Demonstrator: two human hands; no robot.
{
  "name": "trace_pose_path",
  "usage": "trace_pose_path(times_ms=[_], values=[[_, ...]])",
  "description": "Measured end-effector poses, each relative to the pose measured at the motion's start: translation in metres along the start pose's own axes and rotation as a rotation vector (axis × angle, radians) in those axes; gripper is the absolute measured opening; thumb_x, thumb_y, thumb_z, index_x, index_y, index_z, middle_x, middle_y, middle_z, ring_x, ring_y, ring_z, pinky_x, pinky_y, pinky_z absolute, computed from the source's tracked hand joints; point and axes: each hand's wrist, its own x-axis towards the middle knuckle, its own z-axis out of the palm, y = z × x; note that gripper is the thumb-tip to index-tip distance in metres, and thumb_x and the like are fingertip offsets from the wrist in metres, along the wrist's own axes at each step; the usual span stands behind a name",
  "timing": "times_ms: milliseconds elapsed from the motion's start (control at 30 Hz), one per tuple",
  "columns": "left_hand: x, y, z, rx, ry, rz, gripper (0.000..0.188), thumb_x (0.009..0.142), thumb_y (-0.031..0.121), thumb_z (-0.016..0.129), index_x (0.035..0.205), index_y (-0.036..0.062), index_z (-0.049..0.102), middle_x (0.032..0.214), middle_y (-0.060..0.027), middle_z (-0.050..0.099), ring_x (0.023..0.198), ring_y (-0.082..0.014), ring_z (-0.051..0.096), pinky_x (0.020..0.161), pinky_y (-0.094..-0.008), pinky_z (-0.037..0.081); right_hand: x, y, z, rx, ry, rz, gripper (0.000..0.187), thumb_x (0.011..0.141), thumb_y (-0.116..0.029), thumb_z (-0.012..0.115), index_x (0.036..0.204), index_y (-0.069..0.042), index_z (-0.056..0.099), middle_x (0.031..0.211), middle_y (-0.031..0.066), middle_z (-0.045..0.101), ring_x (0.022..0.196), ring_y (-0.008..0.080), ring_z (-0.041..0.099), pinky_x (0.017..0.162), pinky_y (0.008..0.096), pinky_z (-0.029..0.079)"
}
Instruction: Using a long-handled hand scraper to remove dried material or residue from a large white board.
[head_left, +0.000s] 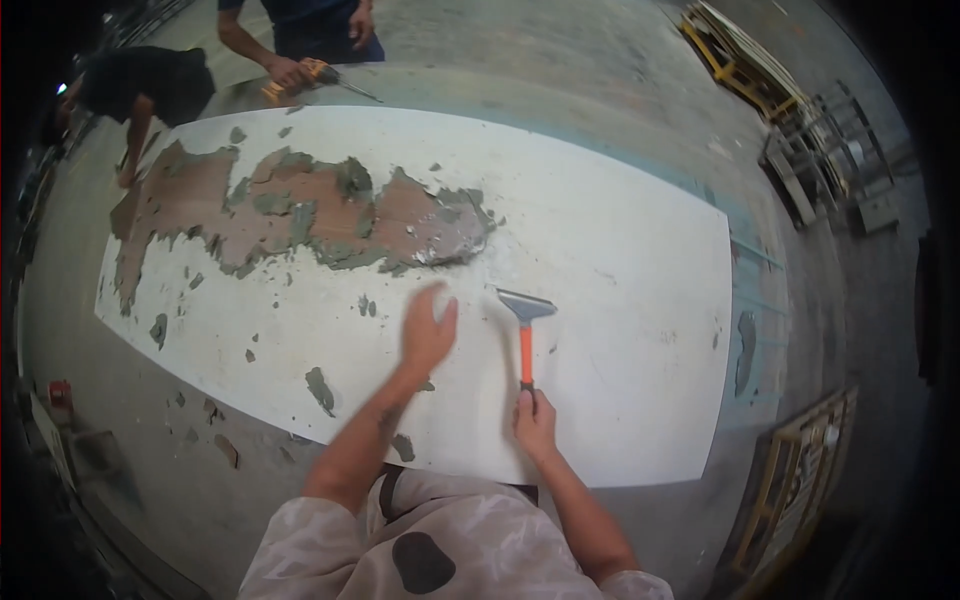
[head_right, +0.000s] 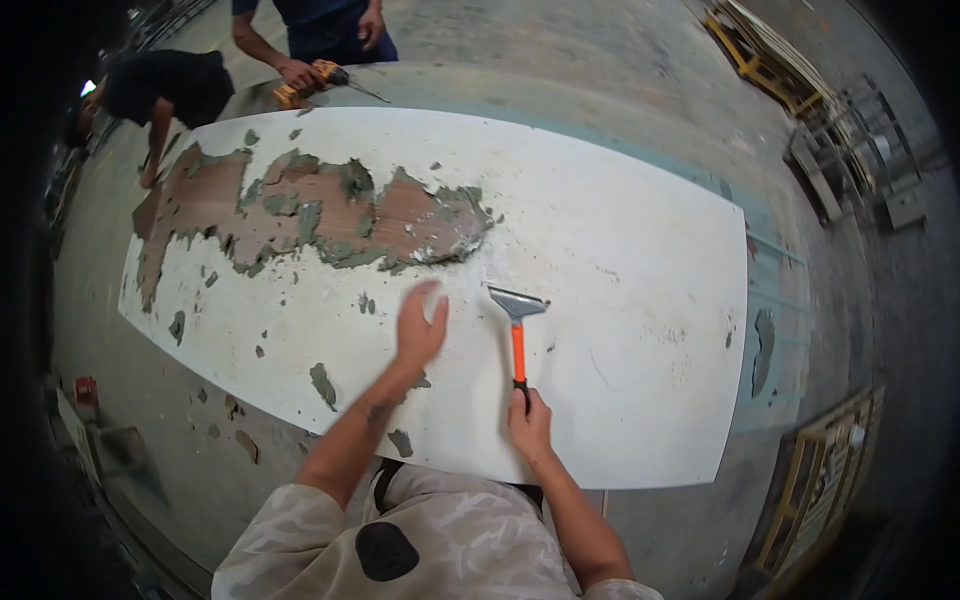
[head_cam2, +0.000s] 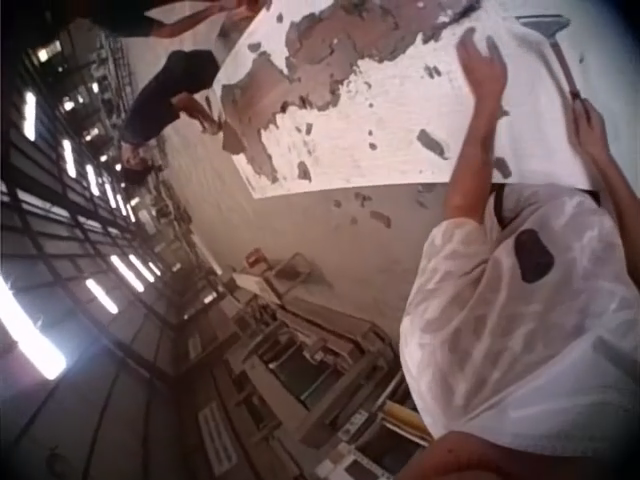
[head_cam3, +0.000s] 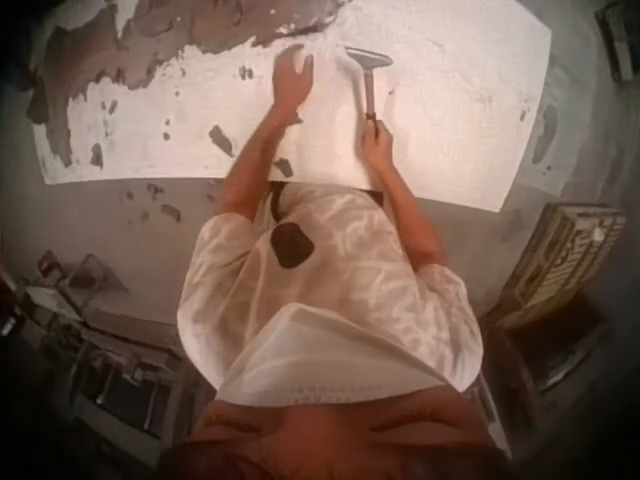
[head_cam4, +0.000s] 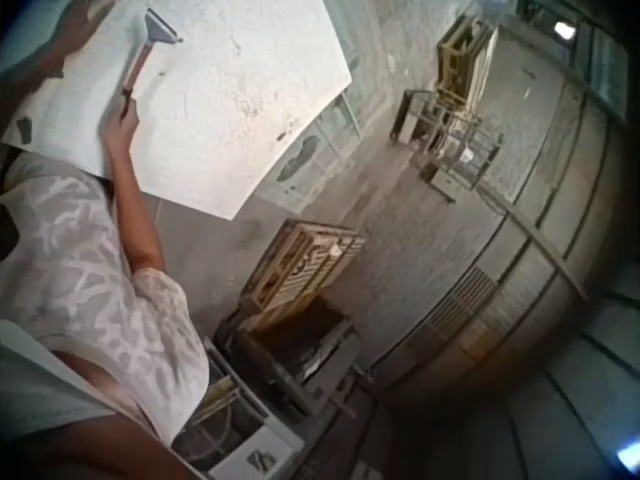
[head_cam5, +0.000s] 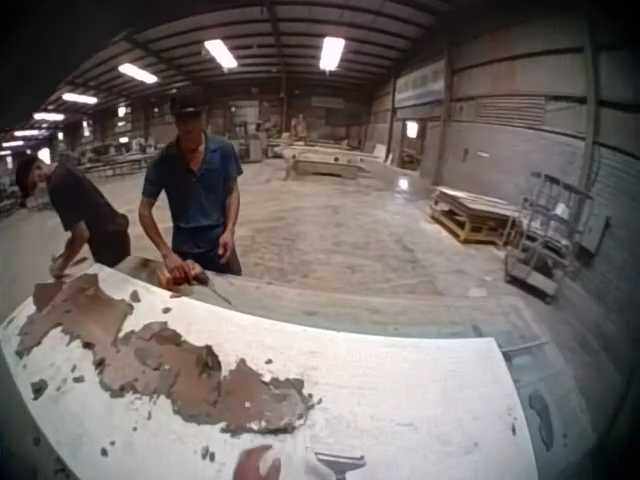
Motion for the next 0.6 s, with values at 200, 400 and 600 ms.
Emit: trace_pose_path(times_ms=[200, 400, 600], values=[[0.115, -0.032, -0.014, 0.39, -0.144, 0.426, 0.058, 0.088, 0.037, 0.078, 0.129, 0.0001, 0.06, 0.139, -0.0212, 0.059, 0.132, -0.0389, 0.051, 0.109, -0.0518, 0.043, -0.049, 0.039, -0.019, -0.089, 0.308, -0.112, 0.032, 0.109, -0.025, 0.05, 0.085, -0.004, 0.054, 0.061, -0.0002, 0.054, 0.054, 0.0089, 0.052, 0.052, 0.0292, 0.043], [0.174, -0.04, 0.021, 0.627, -0.762, 0.657, 0.042, 0.097, 0.048, 0.065, 0.097, 0.0068, 0.07, 0.115, -0.0149, 0.071, 0.108, -0.0357, 0.066, 0.078, -0.0531, 0.053, -0.039, 0.033, -0.01, 0.282, 0.503, 0.013, 0.041, 0.113, -0.036, 0.043, 0.084, -0.007, 0.044, 0.056, 0.001, 0.047, 0.042, 0.0123, 0.047, 0.04, 0.0301, 0.042], [0.199, -0.069, 0.012, 0.202, -0.917, 0.484, 0.045, 0.104, 0.042, 0.057, 0.082, 0.0044, 0.07, 0.067, -0.0099, 0.067, 0.065, -0.0266, 0.067, 0.066, -0.0461, 0.055, -0.038, 0.032, -0.006, 0.325, 0.54, 0.027, 0.04, 0.112, -0.033, 0.045, 0.083, -0.007, 0.044, 0.056, 0.001, 0.047, 0.042, 0.0112, 0.047, 0.039, 0.0299, 0.041]])
